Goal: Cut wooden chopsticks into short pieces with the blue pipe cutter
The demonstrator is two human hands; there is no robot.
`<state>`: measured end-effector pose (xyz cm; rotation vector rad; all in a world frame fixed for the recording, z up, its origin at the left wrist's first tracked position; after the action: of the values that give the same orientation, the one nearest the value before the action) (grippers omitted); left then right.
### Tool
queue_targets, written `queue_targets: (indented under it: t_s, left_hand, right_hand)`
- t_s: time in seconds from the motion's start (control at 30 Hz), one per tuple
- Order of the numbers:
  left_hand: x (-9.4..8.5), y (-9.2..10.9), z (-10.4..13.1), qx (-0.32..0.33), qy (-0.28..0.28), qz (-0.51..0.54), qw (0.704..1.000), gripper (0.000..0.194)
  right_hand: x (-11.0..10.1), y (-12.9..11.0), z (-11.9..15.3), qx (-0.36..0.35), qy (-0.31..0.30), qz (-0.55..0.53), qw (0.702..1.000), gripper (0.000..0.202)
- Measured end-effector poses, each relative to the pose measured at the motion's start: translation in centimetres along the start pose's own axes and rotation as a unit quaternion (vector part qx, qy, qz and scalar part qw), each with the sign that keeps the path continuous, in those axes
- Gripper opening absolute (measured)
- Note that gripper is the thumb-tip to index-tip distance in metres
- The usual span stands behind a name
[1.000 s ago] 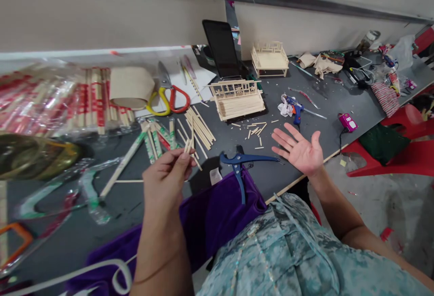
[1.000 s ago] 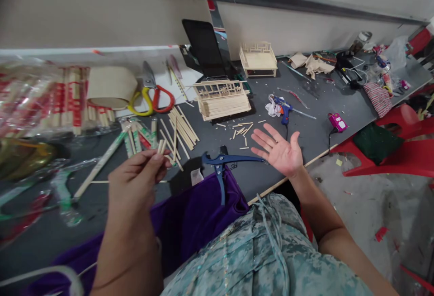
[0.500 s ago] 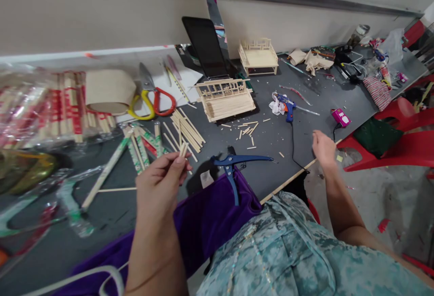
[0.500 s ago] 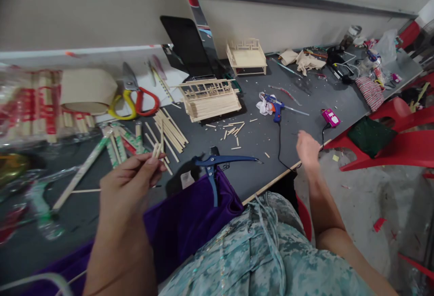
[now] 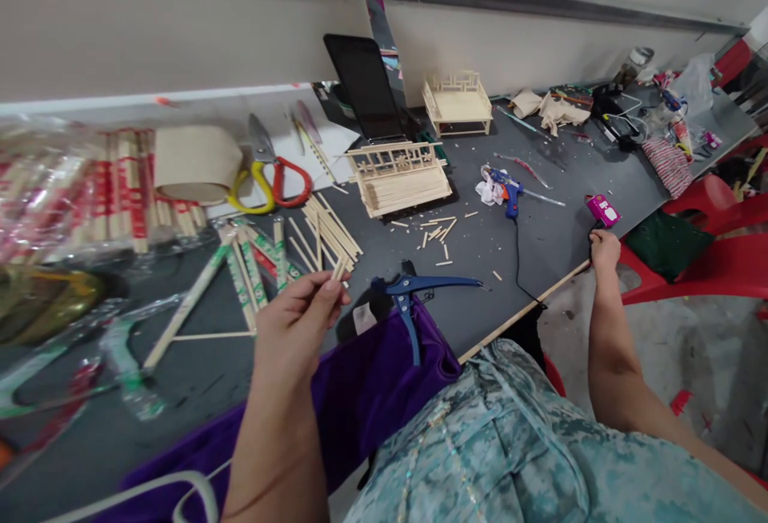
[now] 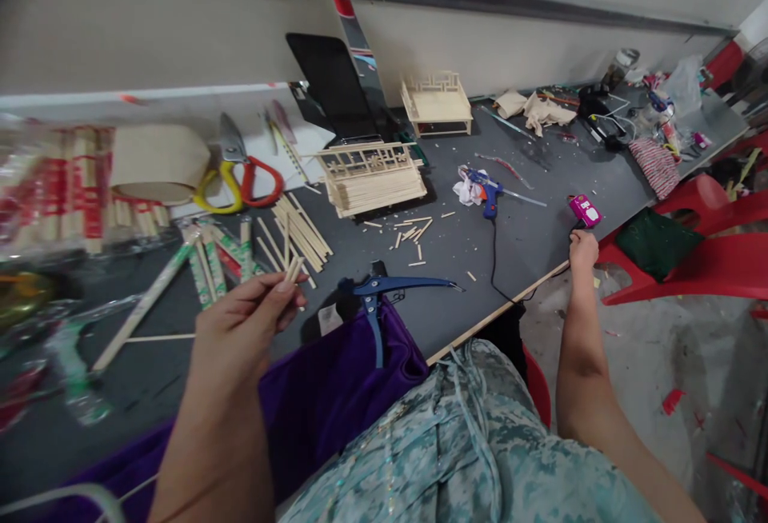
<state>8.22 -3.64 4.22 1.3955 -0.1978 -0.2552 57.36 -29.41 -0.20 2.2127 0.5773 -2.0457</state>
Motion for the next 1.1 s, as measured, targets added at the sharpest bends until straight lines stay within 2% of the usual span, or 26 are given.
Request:
queue_targets:
  t_s: [0.23, 0.47, 0.8, 0.93, 1.1]
  left_hand:
    - [-0.3, 0.1, 0.1, -0.003, 0.005, -0.004, 1.000, 0.030]
    - [0.4, 0.6, 0.5, 0.000, -0.008, -0.001, 1.000, 0.030]
    - [-0.2, -0.1, 0.6, -0.004, 0.015, 0.007, 1.000, 0.030]
    - [0.1, 0.1, 0.5, 0.001, 0.005, 0.008, 1.000, 0.029]
    - [0.1, 0.1, 0.6, 0.002, 0.011, 0.004, 1.000, 0.029]
  right_hand:
    - [0.3, 0.9, -0.6, 0.005, 0.029, -0.017, 0.999, 0.036]
    - [1.1, 0.8, -1.2, -0.006, 0.041, -0.033, 0.999, 0.030]
    - [1.3, 2.5, -1.5, 0.048, 0.080, -0.110, 0.990, 0.034]
    - [1.8, 3.0, -2.2, 0.066, 0.101, -0.167, 0.979, 0.030]
    - [2.2, 5.0, -3.1, 0.120, 0.138, -0.261, 0.948, 0.028]
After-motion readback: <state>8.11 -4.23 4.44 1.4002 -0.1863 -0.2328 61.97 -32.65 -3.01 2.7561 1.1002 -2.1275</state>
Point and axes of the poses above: each hand's wrist, its own z-axis away from the middle knuckle, its own x-axis out of the palm, y = z × x, the point moved 2 cm from there along -z, towards the middle knuckle
